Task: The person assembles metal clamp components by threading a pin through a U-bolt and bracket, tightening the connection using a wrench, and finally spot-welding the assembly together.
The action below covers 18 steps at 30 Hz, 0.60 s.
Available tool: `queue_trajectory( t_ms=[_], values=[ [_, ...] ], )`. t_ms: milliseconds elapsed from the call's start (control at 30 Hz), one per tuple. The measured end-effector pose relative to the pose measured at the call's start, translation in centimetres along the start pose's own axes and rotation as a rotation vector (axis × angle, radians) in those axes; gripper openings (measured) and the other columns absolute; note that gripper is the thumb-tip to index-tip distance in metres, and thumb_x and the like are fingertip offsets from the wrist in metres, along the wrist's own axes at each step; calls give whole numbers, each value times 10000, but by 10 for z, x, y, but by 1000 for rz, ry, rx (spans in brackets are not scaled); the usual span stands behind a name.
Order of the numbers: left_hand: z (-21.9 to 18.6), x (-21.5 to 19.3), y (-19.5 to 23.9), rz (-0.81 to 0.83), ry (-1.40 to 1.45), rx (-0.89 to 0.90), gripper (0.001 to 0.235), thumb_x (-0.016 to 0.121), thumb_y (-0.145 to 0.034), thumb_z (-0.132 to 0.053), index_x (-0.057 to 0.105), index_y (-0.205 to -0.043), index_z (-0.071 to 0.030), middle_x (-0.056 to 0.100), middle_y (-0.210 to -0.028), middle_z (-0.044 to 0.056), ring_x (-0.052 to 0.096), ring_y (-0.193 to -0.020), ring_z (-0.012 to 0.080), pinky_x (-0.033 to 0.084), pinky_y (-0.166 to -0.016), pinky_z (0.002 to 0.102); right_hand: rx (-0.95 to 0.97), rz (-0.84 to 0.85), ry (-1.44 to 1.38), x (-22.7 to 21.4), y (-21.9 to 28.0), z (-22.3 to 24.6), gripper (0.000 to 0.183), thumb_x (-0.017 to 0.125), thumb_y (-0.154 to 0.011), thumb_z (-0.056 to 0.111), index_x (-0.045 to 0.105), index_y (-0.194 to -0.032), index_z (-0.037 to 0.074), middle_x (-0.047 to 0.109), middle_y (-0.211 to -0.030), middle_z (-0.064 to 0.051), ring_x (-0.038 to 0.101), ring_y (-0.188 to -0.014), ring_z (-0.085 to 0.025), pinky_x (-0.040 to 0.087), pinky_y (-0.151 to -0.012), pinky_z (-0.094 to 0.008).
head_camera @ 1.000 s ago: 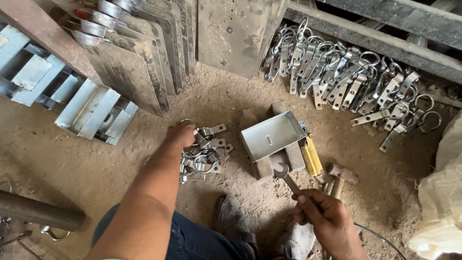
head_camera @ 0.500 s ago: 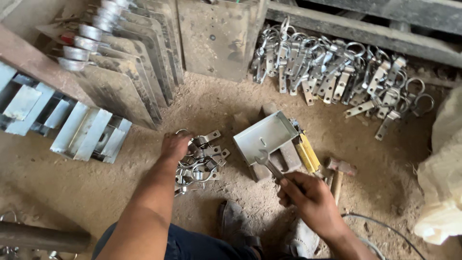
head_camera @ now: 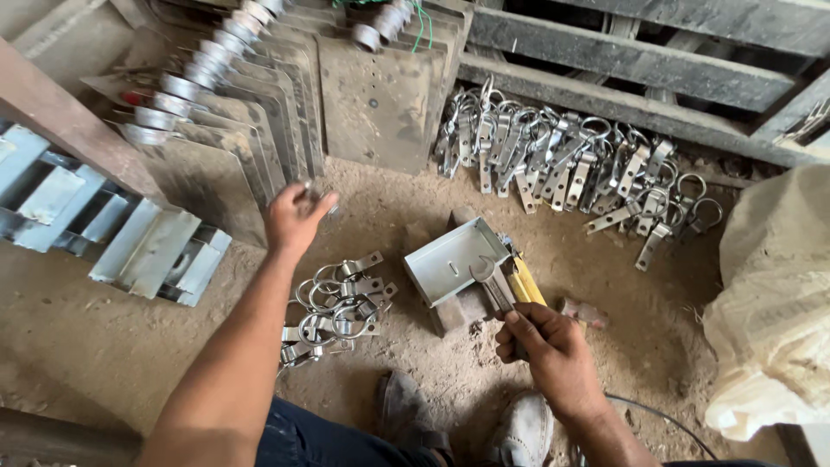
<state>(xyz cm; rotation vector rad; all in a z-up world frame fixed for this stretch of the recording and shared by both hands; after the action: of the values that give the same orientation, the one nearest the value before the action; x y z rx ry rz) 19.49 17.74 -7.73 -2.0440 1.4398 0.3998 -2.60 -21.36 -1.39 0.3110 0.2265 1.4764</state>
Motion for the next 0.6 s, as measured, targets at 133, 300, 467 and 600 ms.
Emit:
queue_trajectory(
  t_ms=[133,300,467,600],
  values=[
    [-115,-7,0,119,449,30,370,832,-909,-376,679,-959,-43,726,-912,35,675,-828,142,531,-735,291,-14,18,-31,0,12,4,275,578,-996,171,705,-1043,-69,697,-755,-92,646,-659,-158,562,-632,-325],
    [-211,8,100,243,1295,-550,395,594,-947,-460,526,-942,-70,635,-771,79,738,-693,231,668,-636,382,53,-12,-47,-5,21,14,285,546,-1013,171,690,-1031,-74,699,-759,-103,655,-677,-186,563,-640,-340],
    [-216,26,166,495,1377,-967,367,537,-1001,-505,574,-942,-145,599,-679,-2,489,-398,82,386,-323,226,58,17,-212,-11,24,9,255,534,-1006,151,684,-1037,-53,669,-771,-93,631,-673,-185,540,-626,-351],
    [-194,45,185,552,1099,-884,327,524,-1025,-436,598,-936,-130,589,-677,-16,383,-394,48,272,-339,237,71,127,-268,-9,33,-3,240,543,-997,138,680,-991,-59,686,-745,-123,645,-654,-202,545,-611,-348]
  ],
)
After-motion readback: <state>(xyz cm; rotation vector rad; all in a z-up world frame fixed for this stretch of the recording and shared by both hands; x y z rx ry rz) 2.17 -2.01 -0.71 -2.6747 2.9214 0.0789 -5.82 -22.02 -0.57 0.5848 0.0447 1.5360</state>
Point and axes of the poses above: each hand's wrist, its own y-axis away from the middle knuckle, its own x-axis out of the palm, z = x × y, the point moved 4 cm from there along -y, towards the middle knuckle
